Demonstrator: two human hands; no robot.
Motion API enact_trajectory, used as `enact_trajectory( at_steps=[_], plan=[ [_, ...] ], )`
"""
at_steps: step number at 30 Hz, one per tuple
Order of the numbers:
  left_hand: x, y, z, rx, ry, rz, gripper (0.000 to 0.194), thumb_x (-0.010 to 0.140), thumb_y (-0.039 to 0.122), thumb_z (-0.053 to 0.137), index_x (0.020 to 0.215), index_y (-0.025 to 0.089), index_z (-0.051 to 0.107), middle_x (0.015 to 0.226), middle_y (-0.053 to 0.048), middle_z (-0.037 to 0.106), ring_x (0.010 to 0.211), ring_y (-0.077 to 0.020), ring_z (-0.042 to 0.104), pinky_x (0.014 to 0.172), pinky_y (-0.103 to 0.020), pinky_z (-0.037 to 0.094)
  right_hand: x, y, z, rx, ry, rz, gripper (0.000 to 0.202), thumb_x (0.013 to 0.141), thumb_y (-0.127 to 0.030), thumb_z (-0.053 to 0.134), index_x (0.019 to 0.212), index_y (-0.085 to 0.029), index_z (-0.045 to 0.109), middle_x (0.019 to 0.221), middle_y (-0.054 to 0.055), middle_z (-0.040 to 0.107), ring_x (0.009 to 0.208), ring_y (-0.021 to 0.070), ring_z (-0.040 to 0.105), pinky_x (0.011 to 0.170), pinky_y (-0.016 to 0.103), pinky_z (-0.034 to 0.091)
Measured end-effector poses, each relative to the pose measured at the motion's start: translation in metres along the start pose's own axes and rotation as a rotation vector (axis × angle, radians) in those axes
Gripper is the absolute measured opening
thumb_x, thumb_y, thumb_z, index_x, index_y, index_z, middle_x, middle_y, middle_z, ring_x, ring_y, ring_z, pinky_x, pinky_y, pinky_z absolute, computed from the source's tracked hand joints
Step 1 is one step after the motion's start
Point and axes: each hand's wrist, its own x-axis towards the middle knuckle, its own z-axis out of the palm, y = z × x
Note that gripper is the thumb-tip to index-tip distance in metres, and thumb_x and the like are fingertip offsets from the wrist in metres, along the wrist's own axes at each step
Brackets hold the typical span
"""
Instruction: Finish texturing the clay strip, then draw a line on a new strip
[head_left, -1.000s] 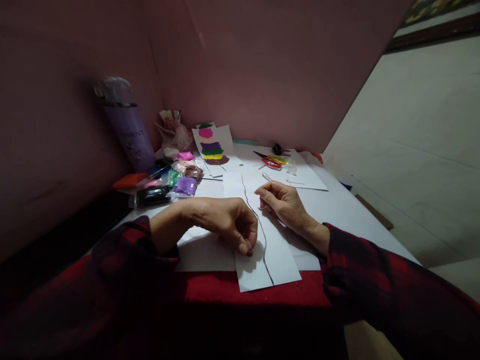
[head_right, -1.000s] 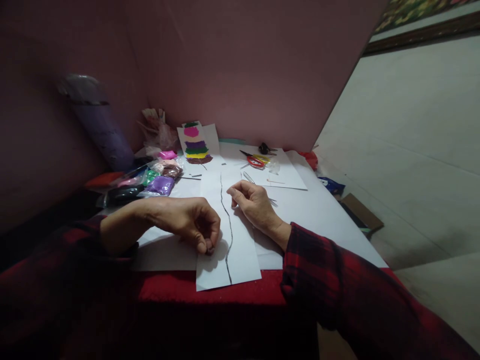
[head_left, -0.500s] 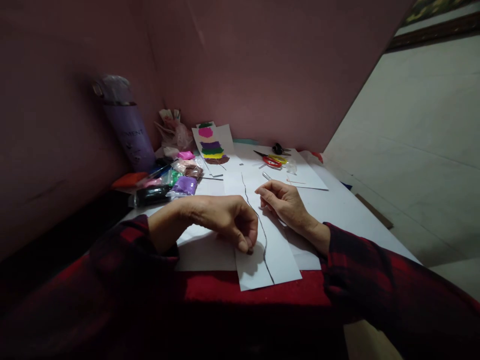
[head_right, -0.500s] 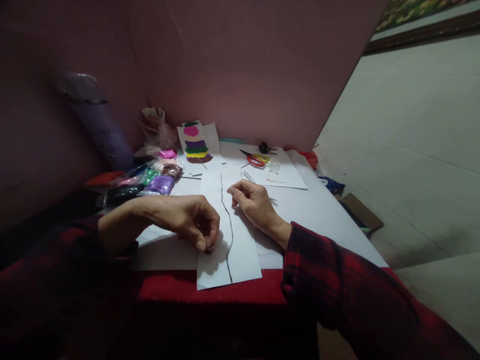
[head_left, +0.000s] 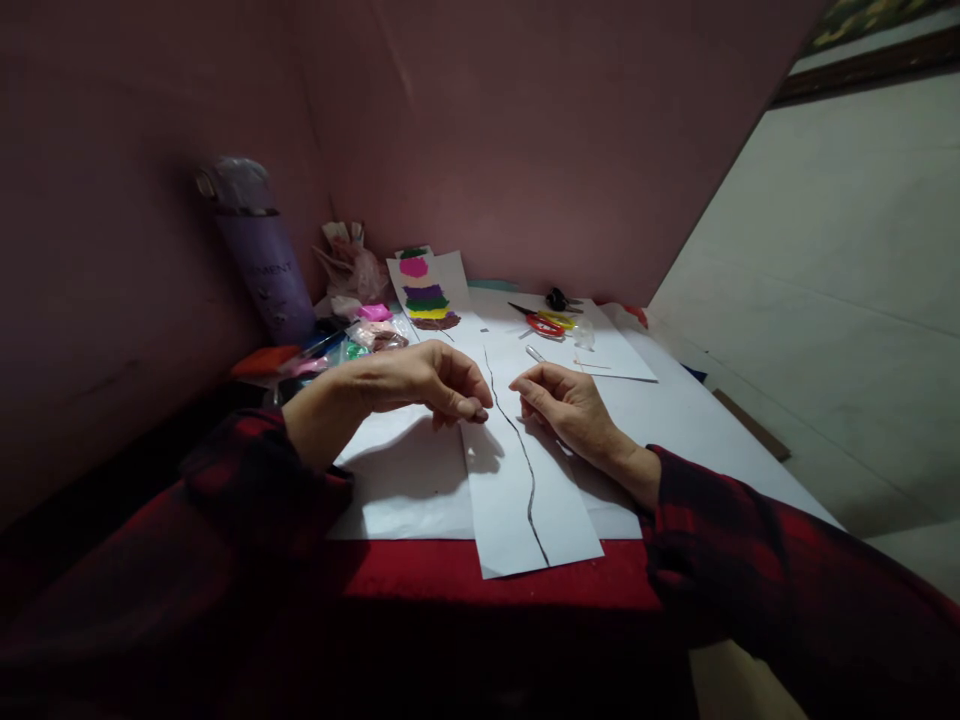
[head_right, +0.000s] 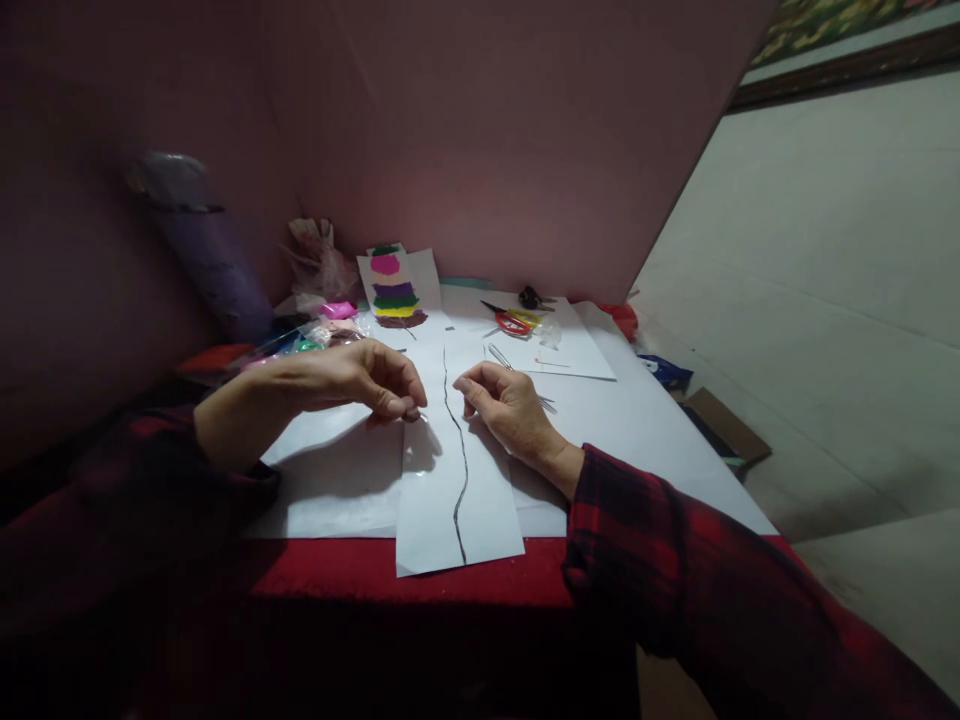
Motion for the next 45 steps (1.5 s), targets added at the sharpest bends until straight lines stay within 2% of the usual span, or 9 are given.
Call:
enact_trajectory(
  at_steps=[3, 7, 10, 17, 26, 32, 36, 43, 45],
  plan=[
    [-0.004, 0.004, -0.006, 0.027, -0.066, -0.043, 0.025, 0.063, 0.02, 0.08, 0.085, 0.013, 0.071, 0.075, -0.004, 0.071, 0.058, -0.0098, 0.06, 0.051, -0.019, 0.045, 0.0, 0.001, 0.0, -0.007, 0.003, -0.007, 0.02, 0.087, -0.036, 0.063, 0.077, -0.019, 0.064, 0.058, -0.003, 0.058, 0.051, 0.0102, 0.049, 0.053, 0.025, 0.044],
    [-0.015, 0.013, -0.016, 0.194, -0.082, -0.103, 0.019, 0.068, 0.023, 0.078, 0.082, 0.012, 0.072, 0.072, -0.004, 0.071, 0.052, -0.0077, 0.057, 0.046, -0.016, 0.043, 0.001, 0.001, 0.0, -0.011, 0.005, -0.003, 0.02, 0.087, -0.036, 0.063, 0.077, -0.018, 0.064, 0.057, -0.003, 0.058, 0.05, 0.0096, 0.048, 0.05, 0.024, 0.042],
    [-0.021, 0.015, -0.02, 0.27, -0.193, -0.165, 0.018, 0.069, 0.024, 0.078, 0.084, 0.013, 0.073, 0.07, -0.004, 0.072, 0.051, -0.0093, 0.06, 0.045, -0.016, 0.045, 0.0, 0.001, 0.0, -0.005, 0.001, 0.007, 0.02, 0.087, -0.035, 0.063, 0.076, -0.018, 0.063, 0.057, -0.003, 0.058, 0.049, 0.0091, 0.048, 0.049, 0.024, 0.041],
    [-0.016, 0.011, -0.001, 0.287, -0.331, -0.315, 0.015, 0.067, 0.021, 0.076, 0.081, 0.015, 0.073, 0.077, -0.005, 0.075, 0.058, -0.0153, 0.066, 0.047, -0.02, 0.049, 0.0, 0.001, 0.0, 0.002, -0.004, 0.003, 0.02, 0.087, -0.035, 0.063, 0.077, -0.018, 0.063, 0.057, -0.003, 0.058, 0.049, 0.0092, 0.048, 0.048, 0.024, 0.042],
    [-0.015, 0.011, 0.006, 0.296, -0.319, -0.377, 0.014, 0.065, 0.013, 0.071, 0.079, 0.016, 0.073, 0.072, -0.002, 0.073, 0.056, -0.0133, 0.063, 0.052, -0.021, 0.049, 0.0, 0.002, 0.0, 0.004, -0.004, -0.001, 0.019, 0.087, -0.035, 0.063, 0.078, -0.018, 0.064, 0.056, -0.003, 0.057, 0.048, 0.0091, 0.049, 0.049, 0.025, 0.042],
    [-0.015, 0.01, 0.01, 0.306, -0.29, -0.33, 0.011, 0.062, 0.015, 0.075, 0.073, 0.016, 0.074, 0.064, -0.003, 0.071, 0.052, -0.0143, 0.06, 0.049, -0.022, 0.047, 0.0, 0.0, 0.0, -0.006, -0.001, 0.005, 0.019, 0.087, -0.034, 0.062, 0.077, -0.018, 0.064, 0.056, -0.003, 0.057, 0.048, 0.0088, 0.048, 0.049, 0.025, 0.043],
    [-0.018, 0.011, 0.004, 0.278, -0.293, -0.302, 0.011, 0.065, 0.017, 0.075, 0.076, 0.017, 0.073, 0.069, -0.003, 0.073, 0.054, -0.0142, 0.062, 0.05, -0.023, 0.05, 0.0, 0.0, 0.0, 0.007, 0.0, 0.009, 0.018, 0.087, -0.033, 0.062, 0.078, -0.018, 0.064, 0.057, -0.003, 0.057, 0.048, 0.009, 0.049, 0.05, 0.025, 0.044],
    [-0.02, 0.014, -0.004, 0.223, -0.237, -0.267, 0.016, 0.064, 0.021, 0.079, 0.077, 0.015, 0.071, 0.073, -0.005, 0.073, 0.056, -0.0137, 0.063, 0.051, -0.022, 0.051, 0.0, 0.001, -0.001, 0.007, -0.004, 0.009, 0.017, 0.087, -0.033, 0.062, 0.078, -0.018, 0.063, 0.057, -0.003, 0.057, 0.049, 0.0092, 0.05, 0.05, 0.025, 0.044],
    [-0.02, 0.015, -0.005, 0.225, -0.144, -0.211, 0.016, 0.065, 0.023, 0.079, 0.077, 0.014, 0.071, 0.07, -0.004, 0.071, 0.054, -0.0122, 0.062, 0.05, -0.021, 0.05, 0.0, 0.001, -0.001, 0.002, -0.002, 0.008, 0.017, 0.087, -0.033, 0.063, 0.078, -0.018, 0.063, 0.058, -0.003, 0.057, 0.049, 0.0091, 0.05, 0.05, 0.025, 0.044]
  ],
)
